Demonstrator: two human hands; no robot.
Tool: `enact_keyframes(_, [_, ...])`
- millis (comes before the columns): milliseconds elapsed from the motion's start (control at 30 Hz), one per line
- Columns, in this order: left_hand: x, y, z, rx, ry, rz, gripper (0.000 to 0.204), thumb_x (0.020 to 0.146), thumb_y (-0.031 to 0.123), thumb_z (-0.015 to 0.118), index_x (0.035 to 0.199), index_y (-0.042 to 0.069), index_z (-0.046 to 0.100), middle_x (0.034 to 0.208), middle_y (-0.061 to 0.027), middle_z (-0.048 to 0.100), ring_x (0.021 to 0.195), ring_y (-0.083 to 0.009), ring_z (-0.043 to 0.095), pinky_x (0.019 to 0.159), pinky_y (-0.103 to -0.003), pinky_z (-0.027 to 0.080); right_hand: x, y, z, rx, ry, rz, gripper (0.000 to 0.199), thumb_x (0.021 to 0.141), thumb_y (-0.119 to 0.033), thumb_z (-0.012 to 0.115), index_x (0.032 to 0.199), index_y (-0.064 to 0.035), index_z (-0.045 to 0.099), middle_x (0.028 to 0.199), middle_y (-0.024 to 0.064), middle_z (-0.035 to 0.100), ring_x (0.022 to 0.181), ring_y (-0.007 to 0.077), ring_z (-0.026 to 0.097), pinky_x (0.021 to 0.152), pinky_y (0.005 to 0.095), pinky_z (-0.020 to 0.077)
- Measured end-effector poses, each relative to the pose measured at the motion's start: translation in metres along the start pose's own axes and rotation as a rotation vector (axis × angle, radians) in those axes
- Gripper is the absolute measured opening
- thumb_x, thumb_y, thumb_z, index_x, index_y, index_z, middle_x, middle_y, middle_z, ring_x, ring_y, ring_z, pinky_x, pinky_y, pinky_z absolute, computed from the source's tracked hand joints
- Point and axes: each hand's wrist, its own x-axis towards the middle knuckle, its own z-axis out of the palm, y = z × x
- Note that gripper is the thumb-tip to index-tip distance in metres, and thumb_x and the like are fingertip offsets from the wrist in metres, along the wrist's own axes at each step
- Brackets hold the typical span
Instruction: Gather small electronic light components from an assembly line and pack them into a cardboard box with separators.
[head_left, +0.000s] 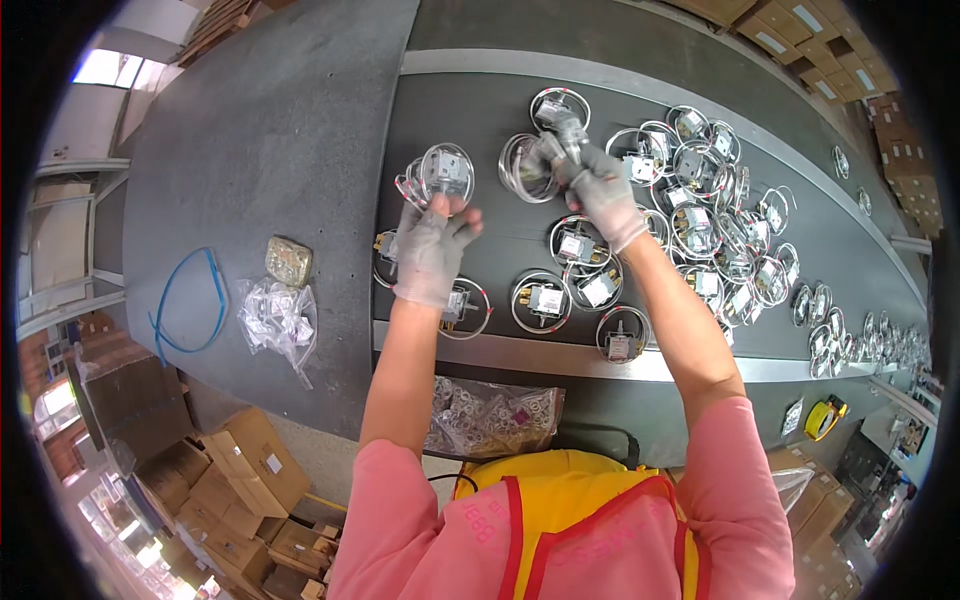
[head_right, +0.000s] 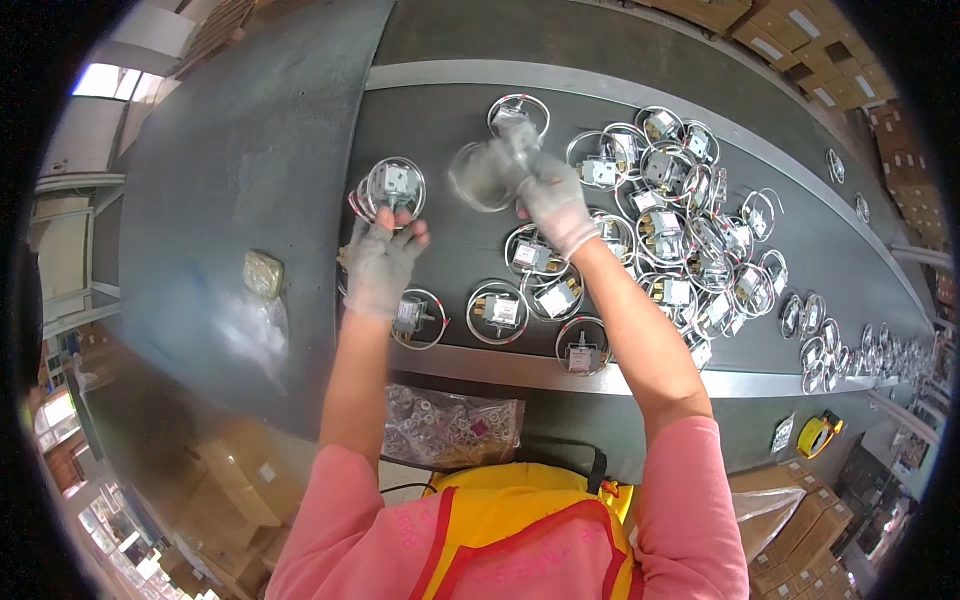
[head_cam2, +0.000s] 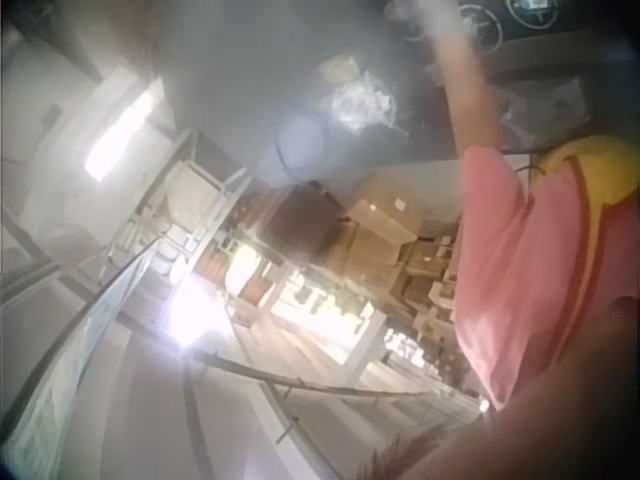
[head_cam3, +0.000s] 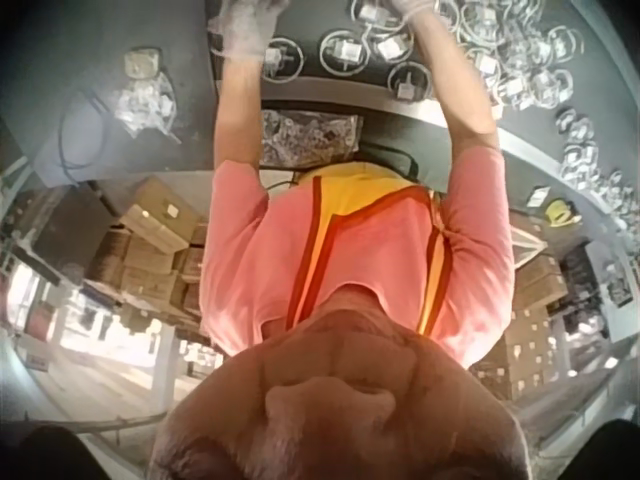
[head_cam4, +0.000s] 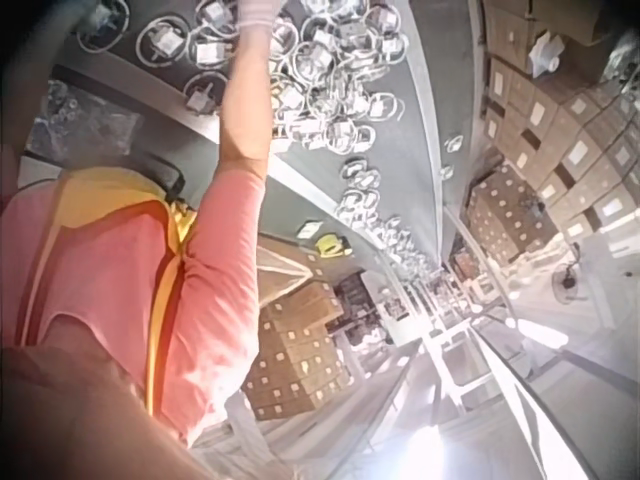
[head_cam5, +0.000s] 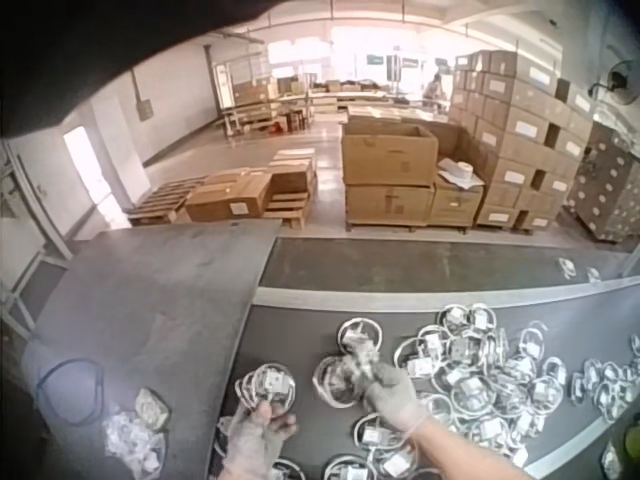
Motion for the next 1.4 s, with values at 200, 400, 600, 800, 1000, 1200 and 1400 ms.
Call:
enact_keyframes(200, [0.041,-0.043,0.026,0.32,0.218,0.364,0.035,0.091,0.008,0.06,0.124,0.001,0.049,0.104,-0.0076,0.063,0.097,-0.0146,0.06,0.086,-0.03,0.048,-0.017,-0.022,0.002,0.196,0.035,0.106,0.019,0.092,-0.019,0.058,0.083,-0.0033,0.055,0.066,0.004,0.057,0.042,0.009,0.049,0.037,0.0217,0.0359])
enact_keyframes(400, [0.072,-0.061,0.035,0.652,0.367,0.653,0.031,0.086,-0.001,0.061,0.116,-0.001,0.055,0.099,-0.0056,0.063,0.087,-0.0126,0.059,0.081,-0.027,0.047,-0.01,-0.017,0.002,0.102,0.075,0.152,0.018,0.09,-0.019,0.061,0.082,-0.0045,0.056,0.066,0.002,0.058,0.051,0.0092,0.058,0.042,0.02,0.0411])
enact_keyframes(600, [0.092,-0.035,0.044,0.826,0.115,0.609,0.03,0.08,-0.004,0.064,0.109,0.0,0.057,0.095,-0.0053,0.064,0.083,-0.0124,0.059,0.078,-0.027,0.047,-0.016,-0.001,0.001,0.261,0.041,0.105,0.014,0.088,-0.018,0.062,0.089,-0.0041,0.061,0.067,0.001,0.058,0.054,0.008,0.058,0.046,0.0193,0.0423])
enact_keyframes(800, [0.071,-0.022,0.037,0.579,0.083,0.647,0.025,0.078,-0.008,0.065,0.101,0.0,0.059,0.093,-0.0038,0.064,0.08,-0.0095,0.058,0.073,-0.024,0.048,-0.013,-0.005,-0.006,0.261,0.103,0.108,0.015,0.088,-0.018,0.063,0.086,-0.0044,0.059,0.07,0.0026,0.061,0.053,0.01,0.059,0.045,0.0196,0.0432])
enact_keyframes(1000, [0.048,0.0,0.061,0.444,0.026,0.564,0.027,0.081,-0.009,0.061,0.106,0.0,0.056,0.095,-0.0048,0.061,0.083,-0.0108,0.059,0.075,-0.024,0.049,-0.009,-0.033,-0.013,0.105,0.142,0.089,0.014,0.087,-0.015,0.064,0.079,-0.0052,0.059,0.066,0.0013,0.059,0.048,0.0071,0.051,0.043,0.02,0.0391])
enact_keyframes(1200, [0.057,0.001,0.057,0.072,0.112,0.349,0.021,0.085,-0.01,0.056,0.103,0.002,0.054,0.094,-0.0053,0.057,0.084,-0.0118,0.057,0.076,-0.025,0.05,-0.02,-0.008,-0.01,-0.36,0.272,-0.537,0.014,0.087,-0.015,0.067,0.082,-0.0035,0.06,0.066,-0.0003,0.058,0.058,0.0048,0.054,0.051,0.0214,0.0427])
enact_keyframes(1400, [0.061,0.003,0.034,0.12,-0.071,0.202,0.019,0.087,-0.011,0.053,0.101,0.001,0.055,0.094,-0.0054,0.057,0.084,-0.0128,0.057,0.078,-0.027,0.05,-0.015,-0.019,-0.016,0.062,0.142,-0.184,0.018,0.084,-0.015,0.07,0.079,-0.0052,0.056,0.069,-0.0008,0.058,0.058,0.0067,0.054,0.053,0.0204,0.0435])
